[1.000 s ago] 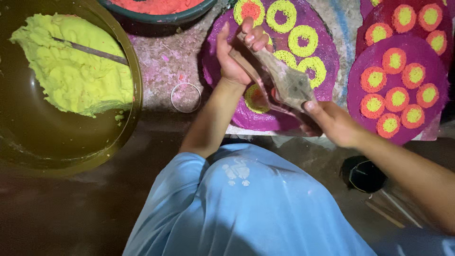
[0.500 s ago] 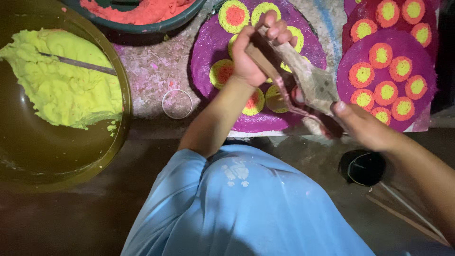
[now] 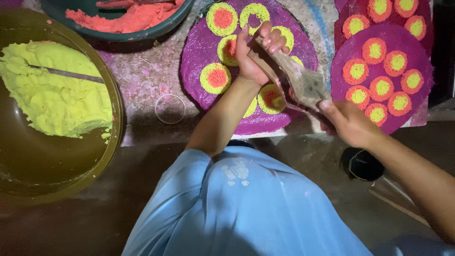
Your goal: The person uses a hand-held extruder press to form two-tone paste into flower-ring shapes, depositing them onto round purple trays. They refill the press cylinder with yellow and pink paste from bowls, press out rings one at a time, and stack filled trays on the table.
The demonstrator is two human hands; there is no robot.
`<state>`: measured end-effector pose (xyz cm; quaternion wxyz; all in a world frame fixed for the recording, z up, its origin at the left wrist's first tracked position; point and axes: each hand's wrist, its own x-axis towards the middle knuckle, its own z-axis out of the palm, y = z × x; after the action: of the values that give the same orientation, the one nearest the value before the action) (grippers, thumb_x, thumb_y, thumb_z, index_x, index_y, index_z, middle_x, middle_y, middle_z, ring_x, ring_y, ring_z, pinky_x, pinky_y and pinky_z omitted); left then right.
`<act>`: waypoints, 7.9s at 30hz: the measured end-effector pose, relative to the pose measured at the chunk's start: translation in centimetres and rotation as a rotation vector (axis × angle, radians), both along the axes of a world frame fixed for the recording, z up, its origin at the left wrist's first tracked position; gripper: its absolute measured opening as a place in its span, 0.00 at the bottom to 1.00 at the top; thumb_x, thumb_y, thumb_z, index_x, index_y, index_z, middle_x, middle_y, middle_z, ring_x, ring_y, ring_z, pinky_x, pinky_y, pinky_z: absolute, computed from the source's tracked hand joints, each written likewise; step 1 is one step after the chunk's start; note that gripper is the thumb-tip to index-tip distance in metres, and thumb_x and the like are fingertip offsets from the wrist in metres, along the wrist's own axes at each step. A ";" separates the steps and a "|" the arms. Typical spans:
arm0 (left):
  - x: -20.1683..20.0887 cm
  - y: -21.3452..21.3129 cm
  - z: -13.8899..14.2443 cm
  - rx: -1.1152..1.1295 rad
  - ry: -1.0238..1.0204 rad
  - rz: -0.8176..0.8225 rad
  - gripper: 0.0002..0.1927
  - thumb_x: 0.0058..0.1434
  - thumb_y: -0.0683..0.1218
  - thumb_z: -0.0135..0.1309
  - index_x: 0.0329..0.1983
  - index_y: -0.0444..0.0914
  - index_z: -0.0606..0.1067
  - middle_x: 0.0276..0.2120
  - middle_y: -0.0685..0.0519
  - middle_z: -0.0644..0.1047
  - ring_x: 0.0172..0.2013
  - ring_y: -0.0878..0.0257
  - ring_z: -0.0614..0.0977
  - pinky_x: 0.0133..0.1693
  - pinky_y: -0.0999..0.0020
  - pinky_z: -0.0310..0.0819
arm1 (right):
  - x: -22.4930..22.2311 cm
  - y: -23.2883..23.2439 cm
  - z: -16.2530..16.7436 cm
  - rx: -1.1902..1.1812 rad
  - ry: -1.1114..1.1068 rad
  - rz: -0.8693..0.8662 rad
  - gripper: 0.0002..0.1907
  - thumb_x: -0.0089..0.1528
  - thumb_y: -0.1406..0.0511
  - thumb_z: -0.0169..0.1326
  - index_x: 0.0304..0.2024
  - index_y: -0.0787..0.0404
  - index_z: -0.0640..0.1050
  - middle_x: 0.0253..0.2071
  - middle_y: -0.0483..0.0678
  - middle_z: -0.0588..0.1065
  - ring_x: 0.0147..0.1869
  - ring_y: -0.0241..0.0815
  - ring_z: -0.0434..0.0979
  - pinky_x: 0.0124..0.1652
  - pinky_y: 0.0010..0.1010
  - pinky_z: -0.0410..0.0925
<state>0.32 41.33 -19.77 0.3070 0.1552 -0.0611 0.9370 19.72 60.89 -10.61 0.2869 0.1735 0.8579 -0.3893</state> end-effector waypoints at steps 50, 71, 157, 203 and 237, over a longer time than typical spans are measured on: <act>-7.8 7.7 -1.1 -0.107 -0.014 0.029 0.20 0.69 0.64 0.44 0.34 0.45 0.64 0.26 0.62 0.62 0.29 0.69 0.66 0.43 0.65 0.65 | -6.8 4.4 -0.6 0.090 0.159 -0.091 0.30 0.72 0.49 0.37 0.35 0.66 0.76 0.21 0.52 0.72 0.26 0.45 0.74 0.32 0.41 0.67; -14.2 6.9 4.1 -0.180 -0.087 0.062 0.18 0.65 0.61 0.44 0.33 0.44 0.65 0.26 0.60 0.63 0.30 0.65 0.67 0.44 0.61 0.67 | -14.9 6.8 -2.0 0.035 0.293 -0.072 0.28 0.72 0.49 0.39 0.39 0.66 0.77 0.23 0.50 0.73 0.27 0.41 0.73 0.30 0.38 0.67; 2.9 -16.9 0.9 -2.307 0.583 0.963 0.14 0.61 0.45 0.62 0.48 0.35 0.77 0.43 0.44 0.79 0.37 0.53 0.81 0.41 0.59 0.76 | -17.3 4.8 -6.8 0.265 0.755 0.030 0.20 0.65 0.56 0.59 0.50 0.67 0.81 0.44 0.64 0.79 0.50 0.61 0.81 0.49 0.46 0.71; -7.2 3.5 3.2 -1.984 1.038 0.699 0.15 0.60 0.45 0.60 0.50 0.41 0.76 0.42 0.50 0.81 0.38 0.55 0.84 0.41 0.59 0.78 | -13.4 18.3 -4.6 0.282 1.205 -0.519 0.09 0.65 0.75 0.54 0.48 0.65 0.75 0.46 0.58 0.71 0.49 0.54 0.75 0.46 0.38 0.70; 0.2 -39.6 15.4 -2.134 0.708 0.898 0.15 0.65 0.45 0.56 0.55 0.40 0.75 0.44 0.45 0.74 0.40 0.58 0.83 0.42 0.66 0.81 | -15.7 -12.2 -10.4 -1.068 1.086 -0.226 0.23 0.67 0.57 0.63 0.49 0.66 0.68 0.33 0.49 0.69 0.30 0.39 0.70 0.26 0.26 0.64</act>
<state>0.56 1.77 -4.32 -0.0721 0.0790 0.8892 0.4449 4.07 48.68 -21.06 -0.1712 -0.1176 0.5510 -0.8082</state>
